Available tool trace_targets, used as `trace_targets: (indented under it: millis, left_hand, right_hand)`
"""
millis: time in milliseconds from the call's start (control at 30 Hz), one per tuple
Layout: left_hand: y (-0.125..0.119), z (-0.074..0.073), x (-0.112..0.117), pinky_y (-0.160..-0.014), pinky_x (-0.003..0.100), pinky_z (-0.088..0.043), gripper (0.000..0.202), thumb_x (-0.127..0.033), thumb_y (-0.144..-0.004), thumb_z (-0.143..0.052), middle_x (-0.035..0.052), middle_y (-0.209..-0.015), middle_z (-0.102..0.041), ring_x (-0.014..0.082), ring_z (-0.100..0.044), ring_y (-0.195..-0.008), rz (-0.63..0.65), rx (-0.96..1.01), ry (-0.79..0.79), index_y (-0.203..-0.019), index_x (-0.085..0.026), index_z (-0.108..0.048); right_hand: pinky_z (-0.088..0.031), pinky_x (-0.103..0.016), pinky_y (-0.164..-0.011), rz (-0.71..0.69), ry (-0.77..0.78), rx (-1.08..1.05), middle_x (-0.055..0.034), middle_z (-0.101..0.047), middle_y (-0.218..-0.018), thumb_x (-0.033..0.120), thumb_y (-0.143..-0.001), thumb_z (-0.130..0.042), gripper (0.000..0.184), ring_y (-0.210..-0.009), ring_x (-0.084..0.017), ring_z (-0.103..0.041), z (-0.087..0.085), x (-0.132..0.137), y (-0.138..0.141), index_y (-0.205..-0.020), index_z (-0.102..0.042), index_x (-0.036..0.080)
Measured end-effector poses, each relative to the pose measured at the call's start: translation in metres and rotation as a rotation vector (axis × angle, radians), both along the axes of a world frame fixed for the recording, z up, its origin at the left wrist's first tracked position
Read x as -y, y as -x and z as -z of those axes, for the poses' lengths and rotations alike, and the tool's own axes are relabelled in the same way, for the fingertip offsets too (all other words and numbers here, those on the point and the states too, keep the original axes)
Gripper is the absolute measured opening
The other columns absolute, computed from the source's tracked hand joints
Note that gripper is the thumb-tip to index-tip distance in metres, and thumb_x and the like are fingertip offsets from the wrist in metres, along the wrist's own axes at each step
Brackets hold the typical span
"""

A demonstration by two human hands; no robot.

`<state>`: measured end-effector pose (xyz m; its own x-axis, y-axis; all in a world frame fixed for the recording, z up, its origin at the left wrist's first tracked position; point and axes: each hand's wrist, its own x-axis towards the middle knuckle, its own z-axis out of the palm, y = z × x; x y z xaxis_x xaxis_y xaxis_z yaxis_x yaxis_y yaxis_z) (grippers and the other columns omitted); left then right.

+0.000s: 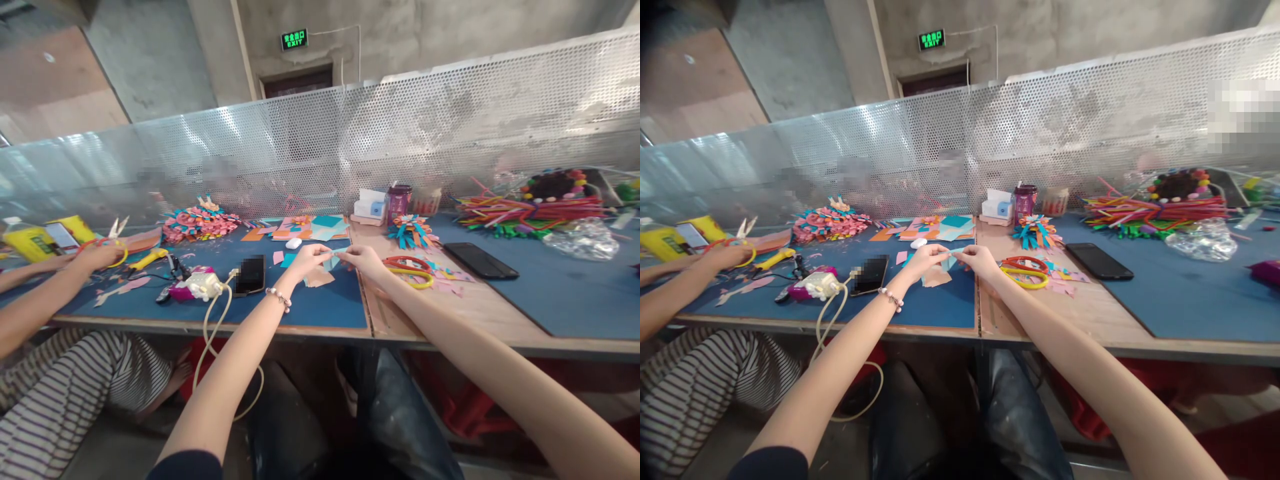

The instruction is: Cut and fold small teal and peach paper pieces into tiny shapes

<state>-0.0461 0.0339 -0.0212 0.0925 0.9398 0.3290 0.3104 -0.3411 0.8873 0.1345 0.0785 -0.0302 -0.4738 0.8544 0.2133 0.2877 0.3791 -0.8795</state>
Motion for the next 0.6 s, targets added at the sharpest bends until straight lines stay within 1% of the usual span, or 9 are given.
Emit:
trace_targets:
  millis: [133, 300, 433, 600]
  left_hand:
    - [0.0001, -0.0003, -0.0001, -0.065, 0.026, -0.045, 0.026, -0.037, -0.072, -0.066, 0.0063, -0.082, -0.067, 0.016, -0.059, -0.075, -0.019, -0.004, -0.017, -0.085, -0.014, -0.068]
    - [0.0004, 0.0003, -0.0014, -0.063, 0.027, -0.044, 0.026, -0.036, -0.07, -0.067, 0.0061, -0.08, -0.068, 0.0159, -0.059, -0.073, -0.049, -0.008, -0.026, -0.084, -0.014, -0.07]
    - [-0.0001, 0.0007, -0.0014, -0.062, 0.026, -0.044, 0.027, -0.036, -0.069, -0.068, 0.0068, -0.081, -0.068, 0.0152, -0.058, -0.071, -0.051, -0.006, -0.015, -0.084, -0.014, -0.07]
    - [-0.0009, -0.0002, 0.0002, -0.062, 0.026, -0.043, 0.027, -0.037, -0.069, -0.067, 0.0069, -0.081, -0.068, 0.0147, -0.058, -0.071, -0.048, 0.002, -0.001, -0.084, -0.014, -0.07]
  right_hand:
    - [-0.053, -0.031, -0.068, -0.004, -0.013, 0.006, -0.0046, -0.062, -0.097, 0.033, -0.09, -0.052, 0.025, -0.078, -0.014, -0.061, -0.0009, 0.0012, -0.0001, -0.104, -0.058, 0.013]
    - [-0.053, -0.031, -0.068, -0.045, -0.018, 0.043, -0.0046, -0.062, -0.096, 0.034, -0.09, -0.052, 0.026, -0.078, -0.014, -0.061, 0.0037, -0.0007, 0.0005, -0.104, -0.058, 0.013]
    - [-0.052, -0.031, -0.069, -0.074, -0.032, 0.081, -0.0045, -0.062, -0.096, 0.034, -0.09, -0.052, 0.026, -0.078, -0.014, -0.061, 0.0064, -0.0023, 0.0, -0.103, -0.058, 0.013]
    - [-0.052, -0.031, -0.068, -0.09, -0.059, 0.106, -0.004, -0.062, -0.094, 0.034, -0.09, -0.052, 0.026, -0.076, -0.013, -0.061, 0.0049, -0.003, -0.0009, -0.101, -0.059, 0.013]
